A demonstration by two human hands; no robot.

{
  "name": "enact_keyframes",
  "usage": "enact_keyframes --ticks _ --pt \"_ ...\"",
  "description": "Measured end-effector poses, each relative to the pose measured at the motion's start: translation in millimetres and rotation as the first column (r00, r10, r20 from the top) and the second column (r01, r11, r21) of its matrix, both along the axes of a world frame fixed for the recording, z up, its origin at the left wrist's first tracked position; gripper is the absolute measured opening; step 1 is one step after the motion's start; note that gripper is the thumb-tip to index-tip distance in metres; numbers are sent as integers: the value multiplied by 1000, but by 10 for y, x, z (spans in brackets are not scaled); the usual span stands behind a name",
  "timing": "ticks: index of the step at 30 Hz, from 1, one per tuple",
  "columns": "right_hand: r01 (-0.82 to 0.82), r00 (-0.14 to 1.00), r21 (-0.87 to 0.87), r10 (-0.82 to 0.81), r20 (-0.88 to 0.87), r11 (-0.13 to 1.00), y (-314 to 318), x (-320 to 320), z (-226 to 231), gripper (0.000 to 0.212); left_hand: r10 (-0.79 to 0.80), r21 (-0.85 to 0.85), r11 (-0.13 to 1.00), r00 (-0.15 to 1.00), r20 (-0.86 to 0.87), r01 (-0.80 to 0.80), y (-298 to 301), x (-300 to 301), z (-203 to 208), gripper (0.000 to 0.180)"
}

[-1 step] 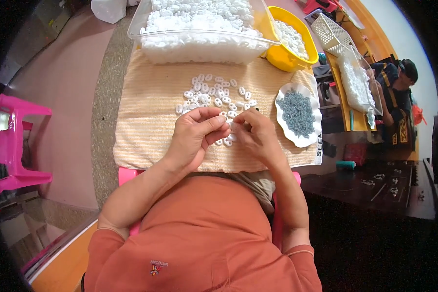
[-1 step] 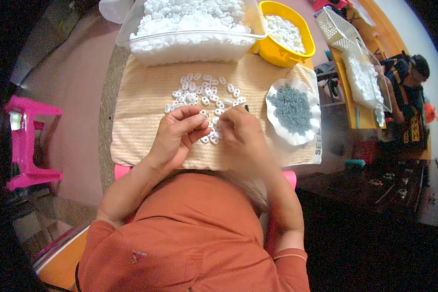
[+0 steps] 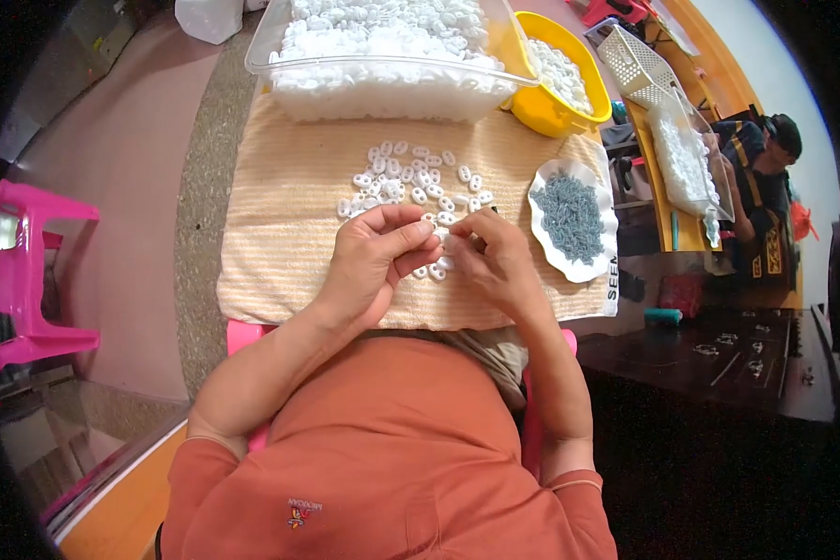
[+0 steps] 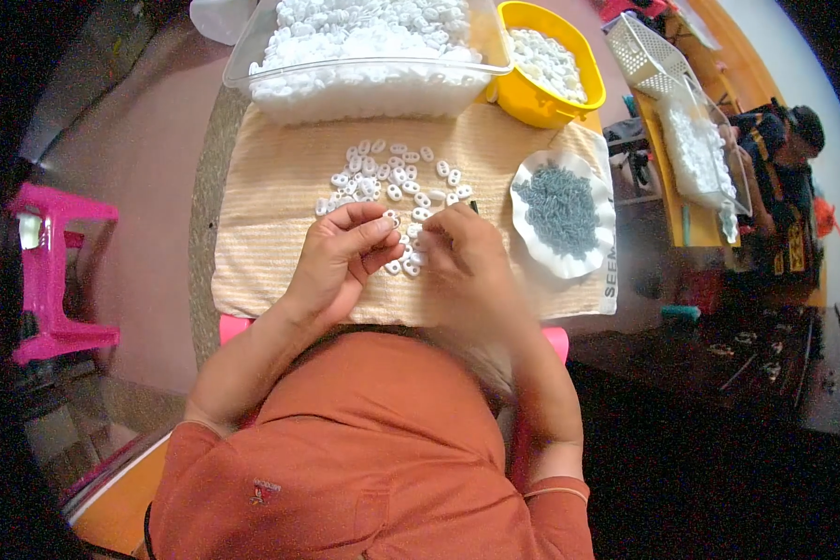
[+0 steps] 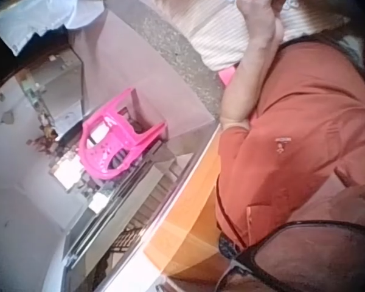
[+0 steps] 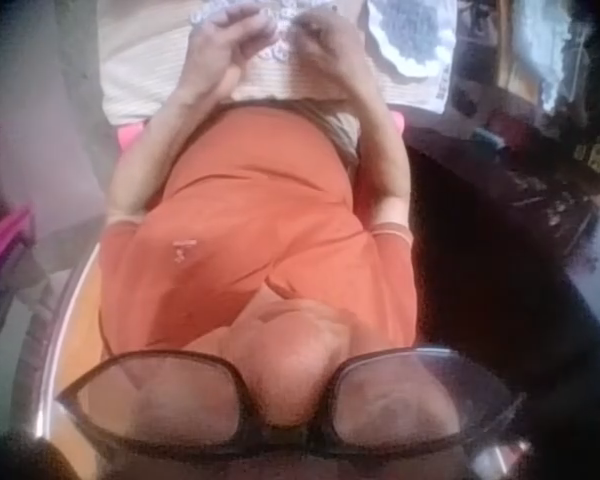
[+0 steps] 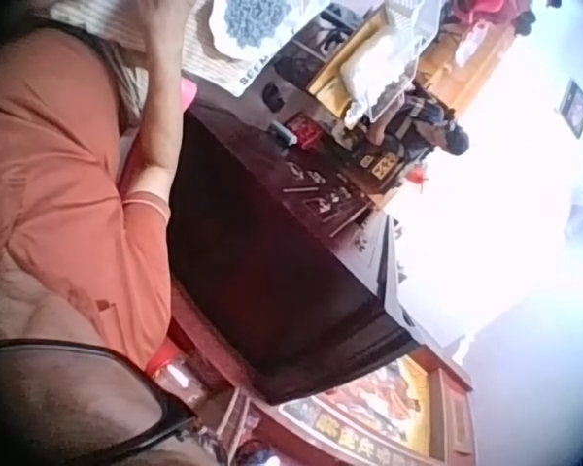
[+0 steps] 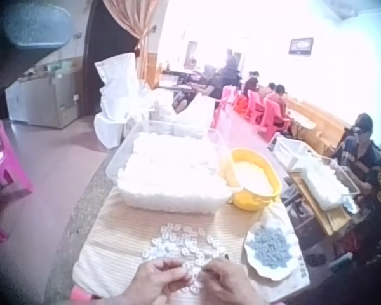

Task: Assembling small white plastic components by inserting small pins or fasteners using hands and a small pick tool.

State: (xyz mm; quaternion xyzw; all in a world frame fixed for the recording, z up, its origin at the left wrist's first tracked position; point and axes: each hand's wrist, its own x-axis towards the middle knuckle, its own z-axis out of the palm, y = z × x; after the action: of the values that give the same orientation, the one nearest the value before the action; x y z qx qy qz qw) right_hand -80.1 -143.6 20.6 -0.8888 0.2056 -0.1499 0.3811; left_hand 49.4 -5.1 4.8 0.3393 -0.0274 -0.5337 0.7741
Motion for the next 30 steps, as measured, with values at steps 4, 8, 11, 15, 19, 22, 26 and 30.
enact_keyframes --ticks 4,8,11,15,19,22,26,30 --pt "-22 1000 -7 22 -8 1000 -10 -95 -47 10 -3 -1 1000 1000 4 3 -8 2 1 14" --pt "-53 999 11 52 15 999 18 -130 -59 13 -5 1 1000 1000 9 5 -16 -6 -23 14" --pt "-70 997 -76 68 -24 995 44 -108 -22 15 -8 7 1000 1000 12 8 -17 -9 -42 14" --pt "-66 992 -126 51 -118 990 82 -68 44 16 -11 14 1000 1000 9 11 -13 -14 -47 15" --pt "-65 993 -134 51 -106 989 60 -65 1 16 -20 6 1000 1000 11 19 -13 -27 -35 15" --pt "-36 996 -130 25 -80 991 65 -44 -10 16 -17 11 1000 1000 8 17 -18 -28 -35 14" --pt "-18 996 -113 7 -91 993 45 -38 -55 17 -21 10 1000 1000 13 21 -16 -27 -44 14" --pt "-18 993 -109 5 -119 994 43 -42 -55 17 -25 16 1000 1000 12 24 -16 -27 -42 14"
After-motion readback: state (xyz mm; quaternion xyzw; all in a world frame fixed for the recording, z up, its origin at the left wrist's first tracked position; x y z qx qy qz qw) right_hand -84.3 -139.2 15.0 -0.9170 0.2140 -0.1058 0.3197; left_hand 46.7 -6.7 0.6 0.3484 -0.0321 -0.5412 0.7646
